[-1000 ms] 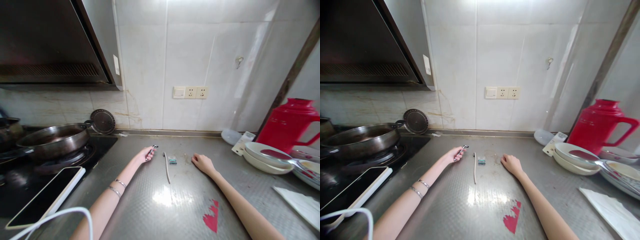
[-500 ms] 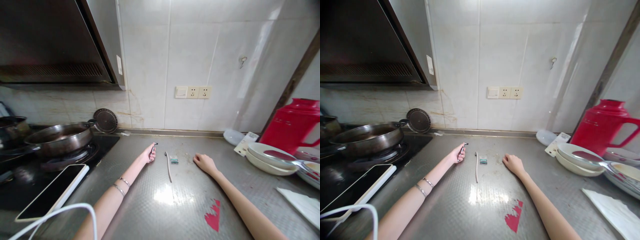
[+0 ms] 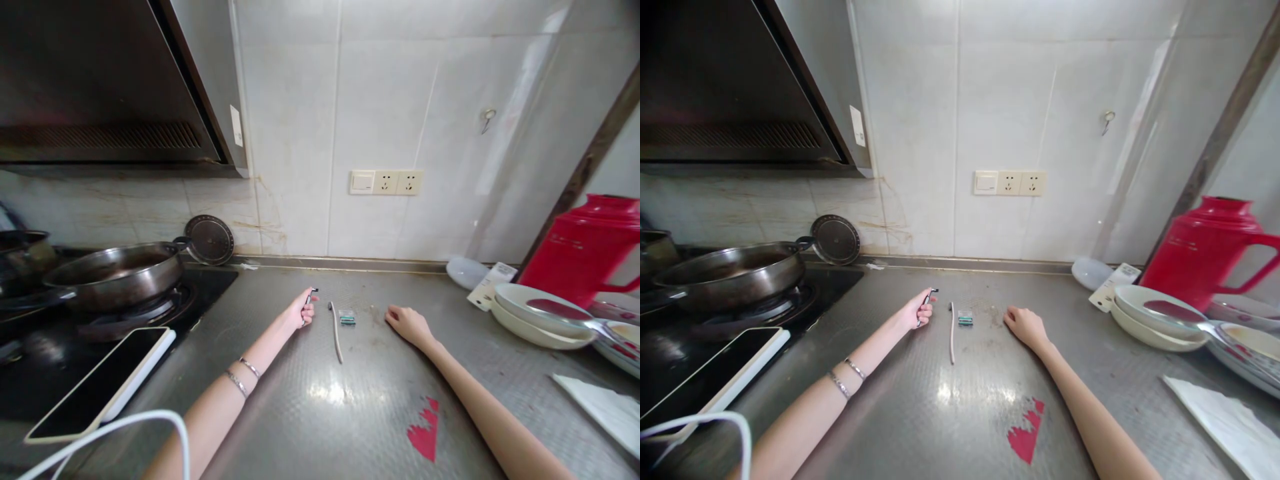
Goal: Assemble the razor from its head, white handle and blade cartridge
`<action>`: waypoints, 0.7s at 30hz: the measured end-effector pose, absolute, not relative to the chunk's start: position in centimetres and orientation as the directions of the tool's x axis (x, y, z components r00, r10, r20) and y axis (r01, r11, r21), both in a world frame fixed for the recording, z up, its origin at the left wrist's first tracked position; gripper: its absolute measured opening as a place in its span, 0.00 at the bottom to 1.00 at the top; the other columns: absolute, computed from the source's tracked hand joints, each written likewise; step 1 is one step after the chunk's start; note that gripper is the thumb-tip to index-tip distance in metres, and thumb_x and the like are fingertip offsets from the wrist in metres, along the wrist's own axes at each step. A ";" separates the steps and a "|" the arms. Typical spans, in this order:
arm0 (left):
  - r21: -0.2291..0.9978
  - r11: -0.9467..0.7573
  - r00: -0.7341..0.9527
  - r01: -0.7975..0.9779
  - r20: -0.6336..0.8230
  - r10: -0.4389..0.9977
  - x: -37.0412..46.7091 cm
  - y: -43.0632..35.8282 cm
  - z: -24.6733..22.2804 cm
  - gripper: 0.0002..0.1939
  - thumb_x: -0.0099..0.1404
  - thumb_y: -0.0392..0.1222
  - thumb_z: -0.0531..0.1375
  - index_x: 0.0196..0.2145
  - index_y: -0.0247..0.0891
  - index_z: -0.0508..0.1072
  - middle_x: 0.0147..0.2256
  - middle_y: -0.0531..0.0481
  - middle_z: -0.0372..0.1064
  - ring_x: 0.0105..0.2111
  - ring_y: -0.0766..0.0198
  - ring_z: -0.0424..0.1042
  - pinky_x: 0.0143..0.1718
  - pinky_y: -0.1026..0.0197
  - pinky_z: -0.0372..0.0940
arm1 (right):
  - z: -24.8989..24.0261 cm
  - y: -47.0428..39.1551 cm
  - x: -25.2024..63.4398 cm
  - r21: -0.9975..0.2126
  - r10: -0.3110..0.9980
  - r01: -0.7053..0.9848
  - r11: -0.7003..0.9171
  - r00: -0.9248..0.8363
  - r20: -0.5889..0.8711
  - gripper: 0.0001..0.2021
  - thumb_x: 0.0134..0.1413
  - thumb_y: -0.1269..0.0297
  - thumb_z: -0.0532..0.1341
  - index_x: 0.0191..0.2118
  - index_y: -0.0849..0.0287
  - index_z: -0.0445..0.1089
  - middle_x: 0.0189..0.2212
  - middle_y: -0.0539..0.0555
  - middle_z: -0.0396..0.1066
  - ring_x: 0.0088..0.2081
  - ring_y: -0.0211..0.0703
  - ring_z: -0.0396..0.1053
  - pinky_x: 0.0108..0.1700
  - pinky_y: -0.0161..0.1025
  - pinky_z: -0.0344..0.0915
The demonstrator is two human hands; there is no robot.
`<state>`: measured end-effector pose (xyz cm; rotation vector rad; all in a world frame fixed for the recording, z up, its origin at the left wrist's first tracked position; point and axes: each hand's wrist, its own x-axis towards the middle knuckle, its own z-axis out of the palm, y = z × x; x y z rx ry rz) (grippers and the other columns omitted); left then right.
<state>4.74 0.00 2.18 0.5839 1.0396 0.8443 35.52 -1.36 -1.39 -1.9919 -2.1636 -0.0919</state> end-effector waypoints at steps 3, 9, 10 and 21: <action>0.753 0.563 0.225 -0.340 -0.517 0.826 4.7 0.1 2.0 0.21 0.63 0.55 0.46 0.21 0.36 0.58 0.10 0.63 0.40 0.08 0.77 0.39 0.13 0.72 0.33 | -1.4 -1.4 35.5 -0.091 0.978 0.991 0.098 -0.079 0.194 0.15 0.56 0.58 0.48 0.27 0.56 0.67 0.26 0.53 0.71 0.28 0.39 0.66 0.24 0.32 0.44; 0.746 0.571 0.226 -0.343 -0.524 0.821 4.7 0.2 1.8 0.21 0.63 0.55 0.45 0.20 0.37 0.55 0.10 0.62 0.39 0.08 0.76 0.38 0.13 0.72 0.32 | -1.4 -1.3 35.6 -0.099 0.978 0.990 0.099 -0.079 0.193 0.15 0.56 0.58 0.48 0.27 0.56 0.67 0.26 0.52 0.70 0.28 0.38 0.66 0.24 0.32 0.45; 0.746 0.572 0.228 -0.341 -0.525 0.820 4.7 0.2 1.8 0.22 0.63 0.55 0.45 0.20 0.37 0.55 0.10 0.62 0.39 0.08 0.76 0.38 0.13 0.72 0.31 | -1.4 -1.3 35.6 -0.102 0.978 0.990 0.097 -0.076 0.192 0.15 0.56 0.58 0.48 0.27 0.56 0.67 0.26 0.52 0.70 0.28 0.38 0.65 0.24 0.32 0.45; 0.763 0.571 0.243 -0.304 -0.517 0.821 4.7 0.2 1.9 0.21 0.62 0.55 0.46 0.18 0.38 0.53 0.09 0.62 0.40 0.08 0.76 0.37 0.12 0.72 0.31 | -1.6 -1.2 35.7 -0.111 0.972 0.988 0.110 -0.084 0.217 0.15 0.55 0.58 0.48 0.26 0.56 0.67 0.25 0.52 0.70 0.26 0.37 0.64 0.24 0.32 0.44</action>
